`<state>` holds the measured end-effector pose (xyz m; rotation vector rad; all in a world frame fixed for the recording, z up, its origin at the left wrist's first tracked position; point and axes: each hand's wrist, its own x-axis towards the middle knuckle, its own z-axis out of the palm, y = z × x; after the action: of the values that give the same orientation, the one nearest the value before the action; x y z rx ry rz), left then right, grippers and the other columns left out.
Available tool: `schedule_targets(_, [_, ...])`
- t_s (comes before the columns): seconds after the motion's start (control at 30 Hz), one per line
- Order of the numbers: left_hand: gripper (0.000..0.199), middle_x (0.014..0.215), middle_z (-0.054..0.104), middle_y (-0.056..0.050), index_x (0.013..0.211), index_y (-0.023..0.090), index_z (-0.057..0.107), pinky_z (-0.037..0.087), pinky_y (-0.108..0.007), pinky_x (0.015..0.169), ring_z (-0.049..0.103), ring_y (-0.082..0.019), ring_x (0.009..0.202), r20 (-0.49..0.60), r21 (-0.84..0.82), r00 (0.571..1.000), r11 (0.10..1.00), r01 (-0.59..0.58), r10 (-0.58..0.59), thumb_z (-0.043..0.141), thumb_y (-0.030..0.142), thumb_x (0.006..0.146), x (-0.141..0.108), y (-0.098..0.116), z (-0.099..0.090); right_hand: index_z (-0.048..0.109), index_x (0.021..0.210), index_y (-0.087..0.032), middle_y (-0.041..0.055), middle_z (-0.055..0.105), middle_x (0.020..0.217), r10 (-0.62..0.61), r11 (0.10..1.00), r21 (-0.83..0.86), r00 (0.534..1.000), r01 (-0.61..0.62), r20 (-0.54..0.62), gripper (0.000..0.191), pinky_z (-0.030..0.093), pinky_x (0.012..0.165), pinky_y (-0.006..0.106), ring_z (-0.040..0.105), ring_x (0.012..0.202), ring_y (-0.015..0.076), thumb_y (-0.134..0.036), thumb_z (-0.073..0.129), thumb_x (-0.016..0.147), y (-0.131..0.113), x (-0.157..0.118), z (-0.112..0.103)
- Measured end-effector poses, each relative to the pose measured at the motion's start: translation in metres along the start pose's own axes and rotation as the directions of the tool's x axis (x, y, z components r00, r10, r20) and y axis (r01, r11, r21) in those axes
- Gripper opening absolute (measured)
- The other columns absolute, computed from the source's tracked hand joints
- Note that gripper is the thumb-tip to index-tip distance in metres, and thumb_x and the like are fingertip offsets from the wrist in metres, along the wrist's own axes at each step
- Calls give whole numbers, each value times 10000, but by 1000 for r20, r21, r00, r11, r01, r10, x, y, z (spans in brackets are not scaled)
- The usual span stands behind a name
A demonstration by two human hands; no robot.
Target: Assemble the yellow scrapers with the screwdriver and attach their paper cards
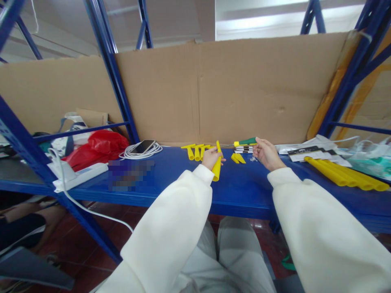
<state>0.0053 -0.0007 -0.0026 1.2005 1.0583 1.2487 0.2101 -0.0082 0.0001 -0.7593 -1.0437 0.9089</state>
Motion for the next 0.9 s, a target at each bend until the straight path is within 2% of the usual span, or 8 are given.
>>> schedule_targets(0.17, [502, 1014, 711, -104, 1313, 91, 574, 471, -149, 430, 657, -86, 538, 0, -5, 1000, 1000, -1, 1, 564, -1, 819, 1, -1, 0, 456, 697, -220, -79, 431, 415, 28, 1000, -4, 1000, -28, 2, 374, 290, 327, 169, 371, 351, 66, -398, 785, 705, -1, -2, 1])
schedule_targets(0.33, [496, 995, 709, -90, 1296, 105, 590, 476, -149, 449, 672, -93, 558, -7, -18, 1000, 1000, -1, 1, 579, -2, 812, 3, -2, -1, 570, 816, -213, -83, 439, 419, 16, 999, -36, 999, -15, 35, 352, 269, 328, 164, 361, 341, 59, -473, 783, 711, -2, -4, 0])
schedule_targets(0.53, [476, 914, 710, -64, 1266, 115, 608, 488, -162, 465, 668, -100, 546, -19, -21, 1000, 1000, -4, 3, 574, -10, 808, 4, -3, -2, 637, 911, -224, -44, 582, 550, -12, 1000, 29, 995, 9, 102, 314, 407, 413, 175, 515, 460, 80, -404, 800, 712, -4, -4, 1])
schedule_targets(0.67, [419, 867, 699, -52, 1213, 102, 623, 471, -148, 441, 657, -92, 526, -23, -14, 1000, 1000, -15, 14, 555, -11, 815, 3, -3, -2, 621, 873, -228, -37, 625, 609, -16, 1000, 16, 989, 13, 144, 331, 457, 461, 193, 547, 490, 84, -389, 831, 674, -2, -3, 0])
schedule_targets(0.9, [408, 826, 691, -37, 1199, 110, 622, 455, -131, 422, 649, -86, 517, -15, -11, 1000, 1000, -18, 18, 559, -6, 813, 2, -2, -3, 527, 731, -211, -58, 539, 545, -11, 1000, 0, 999, 11, 37, 422, 411, 409, 176, 499, 443, 66, -454, 854, 620, 3, 4, -3])
